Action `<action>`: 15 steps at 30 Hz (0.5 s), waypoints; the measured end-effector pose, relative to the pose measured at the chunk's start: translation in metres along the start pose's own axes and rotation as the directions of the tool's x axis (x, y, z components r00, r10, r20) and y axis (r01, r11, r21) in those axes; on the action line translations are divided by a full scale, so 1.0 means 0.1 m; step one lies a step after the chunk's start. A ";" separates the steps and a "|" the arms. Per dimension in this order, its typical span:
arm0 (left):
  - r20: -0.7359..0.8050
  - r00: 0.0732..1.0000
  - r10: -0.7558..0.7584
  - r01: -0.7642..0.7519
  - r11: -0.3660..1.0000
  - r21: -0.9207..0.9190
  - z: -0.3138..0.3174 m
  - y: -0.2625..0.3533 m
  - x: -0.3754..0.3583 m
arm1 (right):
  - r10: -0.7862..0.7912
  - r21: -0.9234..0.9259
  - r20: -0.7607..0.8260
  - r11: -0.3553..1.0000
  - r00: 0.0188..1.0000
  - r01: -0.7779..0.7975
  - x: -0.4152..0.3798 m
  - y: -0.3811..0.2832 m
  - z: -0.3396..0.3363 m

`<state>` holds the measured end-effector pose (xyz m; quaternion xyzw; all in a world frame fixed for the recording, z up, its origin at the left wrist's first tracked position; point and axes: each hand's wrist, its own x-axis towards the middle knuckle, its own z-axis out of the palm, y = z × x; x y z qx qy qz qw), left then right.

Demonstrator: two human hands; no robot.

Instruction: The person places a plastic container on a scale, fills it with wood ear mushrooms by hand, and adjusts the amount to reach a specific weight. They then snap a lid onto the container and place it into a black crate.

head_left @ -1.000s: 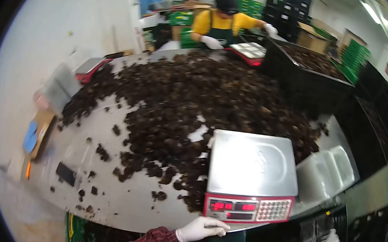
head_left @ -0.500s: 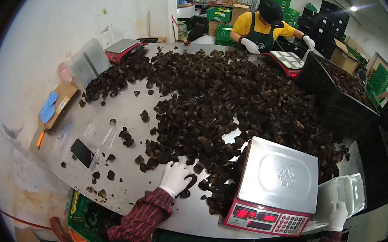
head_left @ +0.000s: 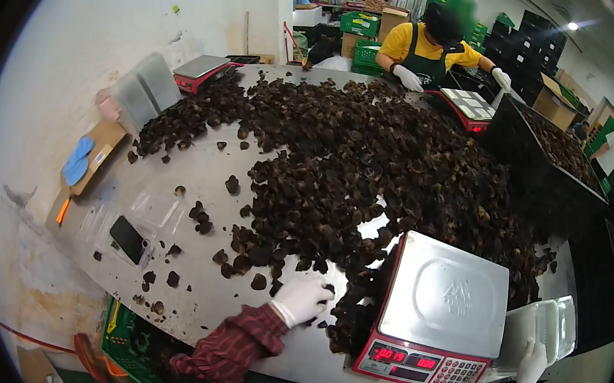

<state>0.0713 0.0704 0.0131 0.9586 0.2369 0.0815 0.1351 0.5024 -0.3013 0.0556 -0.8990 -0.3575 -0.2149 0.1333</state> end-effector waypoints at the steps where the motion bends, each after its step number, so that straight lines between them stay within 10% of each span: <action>1: -0.053 0.999 0.001 -0.004 0.998 -0.057 -0.15 -0.04 0.00 | -0.006 0.004 0.002 1.000 1.000 0.006 0.00 0.03 0.02; 5: -0.396 0.915 -0.082 0.057 0.996 -0.074 -0.42 -0.60 0.47 | -0.003 0.010 -0.011 1.000 1.000 0.003 0.00 0.04 0.03; 9: -0.170 0.867 -0.468 0.476 0.879 0.009 -0.27 -0.93 0.83 | 0.020 -0.003 -0.005 1.000 1.000 -0.020 -0.01 0.03 0.02; 15: -0.074 0.976 -0.207 0.216 0.966 0.145 -0.02 -0.09 0.32 | 0.030 -0.001 0.031 1.000 0.999 -0.030 -0.01 0.06 0.02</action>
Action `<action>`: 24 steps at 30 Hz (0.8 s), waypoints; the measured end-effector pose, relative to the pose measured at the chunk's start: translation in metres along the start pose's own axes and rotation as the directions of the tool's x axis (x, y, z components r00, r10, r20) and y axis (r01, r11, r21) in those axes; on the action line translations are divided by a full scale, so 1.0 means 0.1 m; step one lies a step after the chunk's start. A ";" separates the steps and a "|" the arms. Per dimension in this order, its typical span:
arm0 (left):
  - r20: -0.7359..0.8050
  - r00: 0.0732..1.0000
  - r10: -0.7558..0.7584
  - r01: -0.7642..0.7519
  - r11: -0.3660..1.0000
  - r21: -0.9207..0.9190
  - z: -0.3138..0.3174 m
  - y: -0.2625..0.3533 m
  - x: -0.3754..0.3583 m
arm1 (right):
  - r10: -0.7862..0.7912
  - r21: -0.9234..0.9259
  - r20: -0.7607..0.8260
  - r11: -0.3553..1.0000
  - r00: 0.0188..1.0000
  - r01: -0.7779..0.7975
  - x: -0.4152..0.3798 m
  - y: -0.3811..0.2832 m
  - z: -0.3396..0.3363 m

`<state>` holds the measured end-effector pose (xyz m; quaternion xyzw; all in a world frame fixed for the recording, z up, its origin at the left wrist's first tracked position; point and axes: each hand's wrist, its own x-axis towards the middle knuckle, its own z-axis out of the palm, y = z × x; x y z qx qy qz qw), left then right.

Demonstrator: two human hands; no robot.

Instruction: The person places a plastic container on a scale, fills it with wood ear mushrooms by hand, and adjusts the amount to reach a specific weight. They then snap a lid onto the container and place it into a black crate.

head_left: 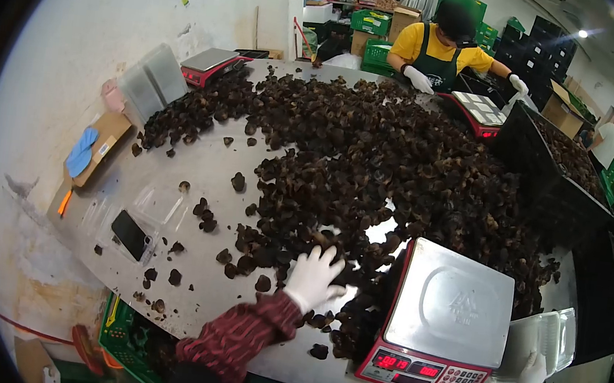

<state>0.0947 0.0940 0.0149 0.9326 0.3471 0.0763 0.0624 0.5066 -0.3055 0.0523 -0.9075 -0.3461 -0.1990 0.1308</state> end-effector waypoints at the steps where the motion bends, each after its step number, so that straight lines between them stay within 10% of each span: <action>1: 0.020 0.999 0.035 -0.034 0.999 -0.036 0.00 0.04 -0.16 | 0.011 0.024 -0.010 1.000 1.000 -0.011 0.00 -0.02 -0.02; 7: 0.135 0.970 0.202 -0.152 0.938 -0.312 -0.51 -0.14 -0.56 | 0.020 0.048 0.020 0.999 1.000 -0.021 0.00 0.05 -0.01; 11: -0.325 0.945 -0.040 -0.080 0.933 -0.350 -0.52 -0.83 -0.03 | 0.013 0.065 0.052 0.998 0.999 -0.016 0.00 0.08 0.00; 14: -0.053 0.894 -0.444 0.436 0.892 -0.121 -0.34 -1.17 0.15 | -0.011 0.073 0.037 0.997 0.999 0.008 -0.01 0.07 -0.04; 24: -0.248 0.963 -0.108 0.048 0.971 -0.236 -0.13 -0.65 -0.87 | -0.073 0.223 0.053 0.973 0.996 0.059 0.03 0.09 -0.14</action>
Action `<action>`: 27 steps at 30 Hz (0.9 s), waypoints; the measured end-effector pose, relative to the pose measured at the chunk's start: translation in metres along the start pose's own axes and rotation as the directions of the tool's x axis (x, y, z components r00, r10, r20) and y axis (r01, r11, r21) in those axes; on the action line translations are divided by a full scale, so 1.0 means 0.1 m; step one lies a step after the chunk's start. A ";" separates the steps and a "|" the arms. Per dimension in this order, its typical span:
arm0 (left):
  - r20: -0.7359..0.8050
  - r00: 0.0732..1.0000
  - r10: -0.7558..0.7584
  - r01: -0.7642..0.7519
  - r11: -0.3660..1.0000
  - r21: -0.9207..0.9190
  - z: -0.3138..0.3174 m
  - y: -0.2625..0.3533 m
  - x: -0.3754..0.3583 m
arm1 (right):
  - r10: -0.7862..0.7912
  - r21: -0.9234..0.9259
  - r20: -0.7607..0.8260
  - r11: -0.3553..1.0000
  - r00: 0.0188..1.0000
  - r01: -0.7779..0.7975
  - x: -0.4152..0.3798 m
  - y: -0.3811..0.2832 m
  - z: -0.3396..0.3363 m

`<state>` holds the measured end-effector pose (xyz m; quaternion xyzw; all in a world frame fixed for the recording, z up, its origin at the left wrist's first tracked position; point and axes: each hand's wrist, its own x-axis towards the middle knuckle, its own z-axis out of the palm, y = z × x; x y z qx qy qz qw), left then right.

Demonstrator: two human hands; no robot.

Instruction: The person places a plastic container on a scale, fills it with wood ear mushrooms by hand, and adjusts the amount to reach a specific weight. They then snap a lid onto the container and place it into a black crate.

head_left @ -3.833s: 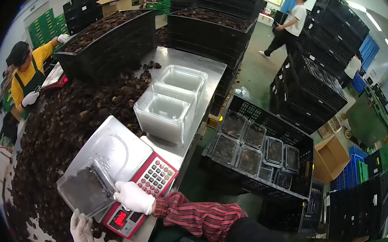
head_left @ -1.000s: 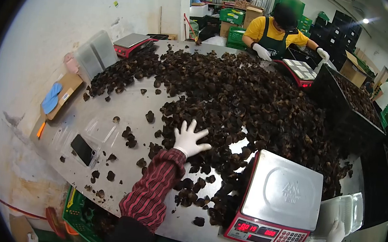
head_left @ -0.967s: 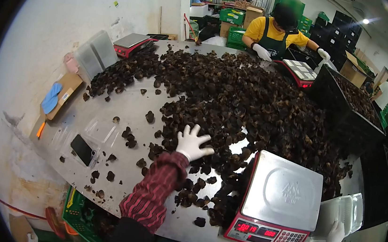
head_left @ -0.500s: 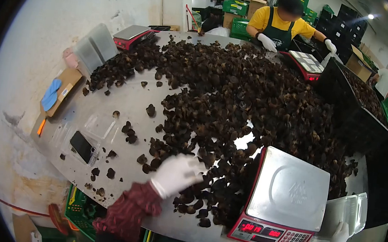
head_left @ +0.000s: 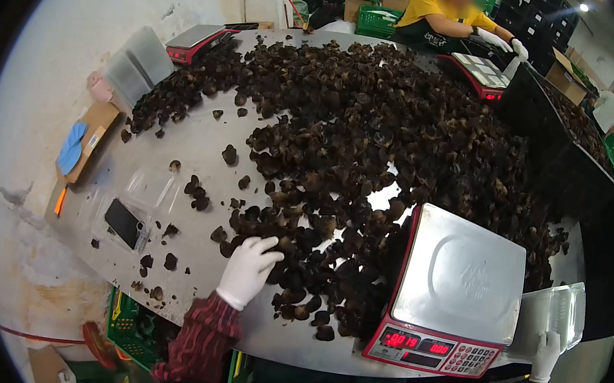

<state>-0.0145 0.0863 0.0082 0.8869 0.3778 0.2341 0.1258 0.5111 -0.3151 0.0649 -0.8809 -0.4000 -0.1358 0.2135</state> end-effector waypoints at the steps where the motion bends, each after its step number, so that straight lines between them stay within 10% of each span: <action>1: 0.024 1.000 0.014 -0.015 1.000 0.025 -0.05 0.06 -0.11 | 0.028 0.016 0.020 0.999 0.999 -0.028 0.02 -0.02 -0.02; 10: -0.156 0.972 0.175 -0.176 0.984 0.013 0.32 0.31 0.59 | 0.231 0.059 -0.072 0.972 0.970 -0.227 0.09 -0.02 0.02; 14: 0.036 0.983 0.181 -0.185 0.961 0.208 0.70 0.17 0.97 | 0.302 0.278 -0.011 0.916 0.953 -0.287 0.08 0.16 0.01; 17: -0.089 0.995 0.042 -0.062 0.970 -0.235 0.63 0.13 0.98 | 0.308 0.391 0.107 0.861 0.945 -0.325 0.08 0.24 -0.09; 20: -0.012 0.976 -0.217 0.141 0.676 -0.723 0.26 0.22 0.74 | 0.283 0.382 0.092 0.875 0.955 -0.296 0.11 0.22 -0.08; 27: 0.139 0.879 -0.456 0.404 0.556 -0.726 -1.12 -0.33 -0.75 | 0.398 0.276 -0.116 0.893 0.910 -0.355 0.14 -0.03 -0.06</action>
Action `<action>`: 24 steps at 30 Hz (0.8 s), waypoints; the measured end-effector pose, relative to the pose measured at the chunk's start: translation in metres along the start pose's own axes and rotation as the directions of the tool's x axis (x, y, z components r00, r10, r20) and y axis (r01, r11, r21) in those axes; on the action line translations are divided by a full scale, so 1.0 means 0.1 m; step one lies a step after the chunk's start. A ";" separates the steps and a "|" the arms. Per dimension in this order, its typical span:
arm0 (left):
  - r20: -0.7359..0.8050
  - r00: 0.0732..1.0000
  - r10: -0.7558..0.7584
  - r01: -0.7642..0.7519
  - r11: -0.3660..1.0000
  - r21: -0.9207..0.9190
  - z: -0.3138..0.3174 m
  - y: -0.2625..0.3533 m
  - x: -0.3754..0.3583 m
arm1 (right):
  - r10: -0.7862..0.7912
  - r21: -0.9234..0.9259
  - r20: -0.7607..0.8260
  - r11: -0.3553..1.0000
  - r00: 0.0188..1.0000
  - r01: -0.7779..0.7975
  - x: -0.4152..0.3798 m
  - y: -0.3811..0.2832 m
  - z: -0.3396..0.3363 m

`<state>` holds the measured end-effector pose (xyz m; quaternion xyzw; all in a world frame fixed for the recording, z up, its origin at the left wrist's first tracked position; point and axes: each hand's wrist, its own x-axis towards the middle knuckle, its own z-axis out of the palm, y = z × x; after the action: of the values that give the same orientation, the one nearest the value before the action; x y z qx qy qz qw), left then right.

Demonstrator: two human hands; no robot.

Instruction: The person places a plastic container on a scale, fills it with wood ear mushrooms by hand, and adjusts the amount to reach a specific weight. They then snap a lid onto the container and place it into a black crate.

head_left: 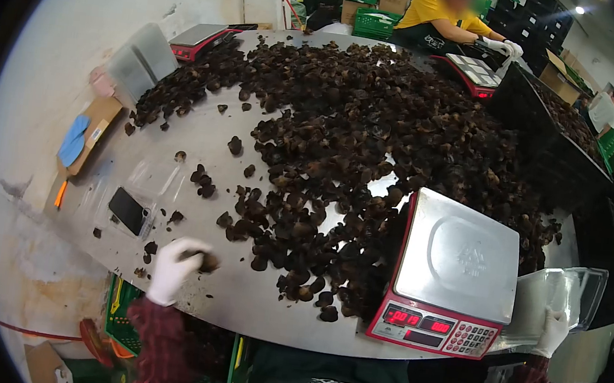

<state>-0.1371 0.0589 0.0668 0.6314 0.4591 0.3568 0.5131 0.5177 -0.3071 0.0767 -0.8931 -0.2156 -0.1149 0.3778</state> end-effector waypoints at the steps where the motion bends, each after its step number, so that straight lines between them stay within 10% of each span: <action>1: -0.001 0.997 -0.076 0.075 0.994 0.078 -0.30 -0.12 -0.18 | -0.002 0.002 0.006 1.000 1.000 0.002 -0.02 -0.04 0.02; 3: -0.045 0.957 -0.287 0.276 0.849 0.450 -0.80 -0.26 -0.49 | -0.225 -0.005 -0.326 0.972 0.918 0.237 -0.16 -0.23 0.08; 5: -0.152 0.981 -0.120 0.192 0.510 0.838 -0.83 -0.23 -0.70 | -0.219 0.038 -0.286 0.970 0.933 0.239 -0.42 -0.70 0.18; 11: 0.037 0.951 0.308 -0.238 0.648 0.724 0.23 -0.09 -0.21 | -0.757 0.048 0.265 0.629 0.597 0.776 -1.23 -1.64 0.68; 15: 0.357 0.838 0.412 -0.536 0.508 0.674 1.23 -0.02 0.24 | -0.753 0.121 0.410 0.604 0.514 0.788 -1.35 -1.91 0.75; 18: 0.505 0.756 0.416 -0.648 0.369 0.666 1.64 -0.20 0.46 | -0.708 0.049 0.152 0.703 0.690 0.710 -1.60 -2.17 0.61; 21: 0.479 0.649 0.591 -0.728 0.300 0.616 1.71 -0.50 0.71 | -0.638 0.094 0.574 0.674 0.513 0.733 -1.88 -2.40 0.60; 24: 0.504 0.652 0.567 -0.722 0.259 0.642 1.65 -0.61 0.84 | -0.767 0.156 0.553 0.480 0.326 0.863 -2.24 -2.31 1.02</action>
<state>0.0291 0.0882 -0.0303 0.9477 0.2213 0.2295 0.0134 0.2155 -0.1565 0.0681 -0.6796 -0.7238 -0.0426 0.1114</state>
